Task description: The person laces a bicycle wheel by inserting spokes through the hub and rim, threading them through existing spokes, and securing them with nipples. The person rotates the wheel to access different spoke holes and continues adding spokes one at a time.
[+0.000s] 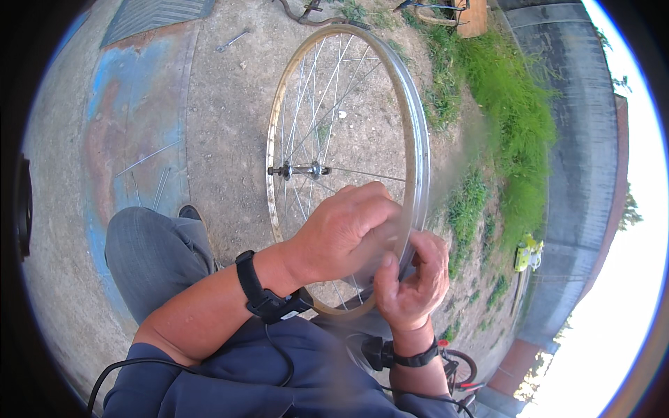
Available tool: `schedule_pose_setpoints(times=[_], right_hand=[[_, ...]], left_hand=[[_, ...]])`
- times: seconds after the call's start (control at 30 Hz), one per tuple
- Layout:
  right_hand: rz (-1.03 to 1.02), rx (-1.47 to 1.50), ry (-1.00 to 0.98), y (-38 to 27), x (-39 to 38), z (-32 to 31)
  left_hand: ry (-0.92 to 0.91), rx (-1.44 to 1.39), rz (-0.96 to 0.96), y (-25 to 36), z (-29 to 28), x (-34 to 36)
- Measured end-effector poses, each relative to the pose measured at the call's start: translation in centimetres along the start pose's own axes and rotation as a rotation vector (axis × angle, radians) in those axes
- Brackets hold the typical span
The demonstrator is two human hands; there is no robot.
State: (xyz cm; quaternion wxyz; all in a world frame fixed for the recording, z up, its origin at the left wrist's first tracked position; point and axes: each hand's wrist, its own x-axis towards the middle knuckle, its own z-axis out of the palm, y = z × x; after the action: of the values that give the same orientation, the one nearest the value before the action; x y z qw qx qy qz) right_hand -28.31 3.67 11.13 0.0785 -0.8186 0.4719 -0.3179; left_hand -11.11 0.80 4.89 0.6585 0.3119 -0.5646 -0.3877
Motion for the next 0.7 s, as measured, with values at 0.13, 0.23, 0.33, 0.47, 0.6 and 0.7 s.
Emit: schedule_pose_setpoints(times=[0.13,0.23,0.33,0.47,0.6,0.7], right_hand=[[0.01,0.02,0.005,-0.08,0.01,0.0],[0.013,0.013,0.0,-0.1,0.05,-0.11],[0.003,0.018,0.009,-0.05,0.03,-0.03],[-0.01,-0.01,0.006,0.03,-0.03,0.02],[-0.003,-0.011,0.002,-0.01,-0.06,-0.04],[-0.004,-0.013,0.008,-0.05,-0.02,-0.03]], left_hand=[[0.001,0.014,0.002,0.01,-0.03,0.0],[0.008,0.001,-0.018,0.13,0.08,0.03],[0.012,0.002,-0.009,0.14,0.05,0.03],[0.025,0.008,0.013,0.03,0.1,0.05],[-0.013,0.034,0.01,-0.04,-0.01,-0.09],[0.02,0.026,0.018,-0.1,0.12,0.08]])
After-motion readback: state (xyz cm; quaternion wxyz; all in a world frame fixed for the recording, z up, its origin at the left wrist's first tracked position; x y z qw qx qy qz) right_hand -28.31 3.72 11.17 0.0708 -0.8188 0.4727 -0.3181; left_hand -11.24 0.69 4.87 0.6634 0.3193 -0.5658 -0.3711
